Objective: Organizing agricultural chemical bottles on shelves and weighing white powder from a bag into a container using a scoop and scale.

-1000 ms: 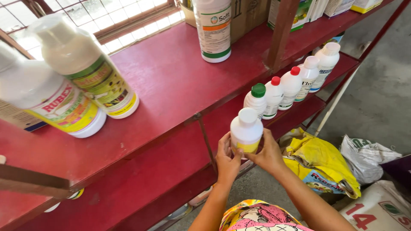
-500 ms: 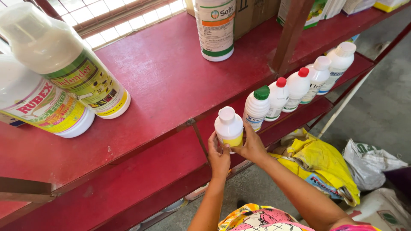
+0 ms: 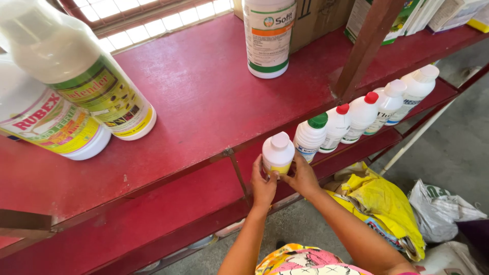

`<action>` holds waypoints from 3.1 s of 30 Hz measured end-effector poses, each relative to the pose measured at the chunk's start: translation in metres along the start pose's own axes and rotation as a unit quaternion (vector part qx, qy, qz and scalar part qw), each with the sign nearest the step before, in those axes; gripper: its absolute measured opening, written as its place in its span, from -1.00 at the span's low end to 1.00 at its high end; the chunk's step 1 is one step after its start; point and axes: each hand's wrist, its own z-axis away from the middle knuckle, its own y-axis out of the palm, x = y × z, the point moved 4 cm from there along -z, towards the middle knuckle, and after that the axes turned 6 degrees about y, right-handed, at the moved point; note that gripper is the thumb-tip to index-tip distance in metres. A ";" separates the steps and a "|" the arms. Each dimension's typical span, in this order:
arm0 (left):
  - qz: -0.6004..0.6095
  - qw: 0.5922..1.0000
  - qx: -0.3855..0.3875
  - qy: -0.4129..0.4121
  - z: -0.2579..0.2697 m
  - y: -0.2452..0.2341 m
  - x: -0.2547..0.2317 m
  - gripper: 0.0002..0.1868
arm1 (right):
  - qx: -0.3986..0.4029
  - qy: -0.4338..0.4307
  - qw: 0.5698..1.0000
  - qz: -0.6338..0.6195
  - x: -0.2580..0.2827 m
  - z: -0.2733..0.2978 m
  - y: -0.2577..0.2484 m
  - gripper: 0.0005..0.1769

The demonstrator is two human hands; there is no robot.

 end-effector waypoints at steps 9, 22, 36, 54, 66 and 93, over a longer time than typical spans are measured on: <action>-0.066 0.997 0.006 0.031 0.000 0.000 -0.004 -0.22 | 0.006 0.071 0.993 -0.099 -0.028 0.014 0.004 -0.14; -0.097 0.994 -0.020 0.040 -0.005 0.016 -0.008 -0.24 | 0.006 0.031 0.986 -0.161 -0.030 0.012 -0.001 -0.12; -0.063 0.994 -0.046 0.071 0.036 0.013 -0.057 -0.52 | 0.042 -0.008 0.987 -0.152 -0.007 0.051 -0.022 -0.26; -0.110 0.918 -0.027 0.380 0.017 -0.080 -0.320 -0.71 | -0.006 -0.332 0.936 -0.119 0.258 0.091 -0.040 -0.38; -0.024 0.952 0.033 0.304 -0.124 -0.018 -0.319 -0.45 | -0.159 -0.286 0.941 -0.088 0.280 -0.011 -0.090 -0.08; -0.061 0.984 -0.011 0.166 -0.158 -0.010 -0.293 -0.37 | 0.003 -0.178 0.955 -0.235 0.256 -0.082 -0.101 -0.02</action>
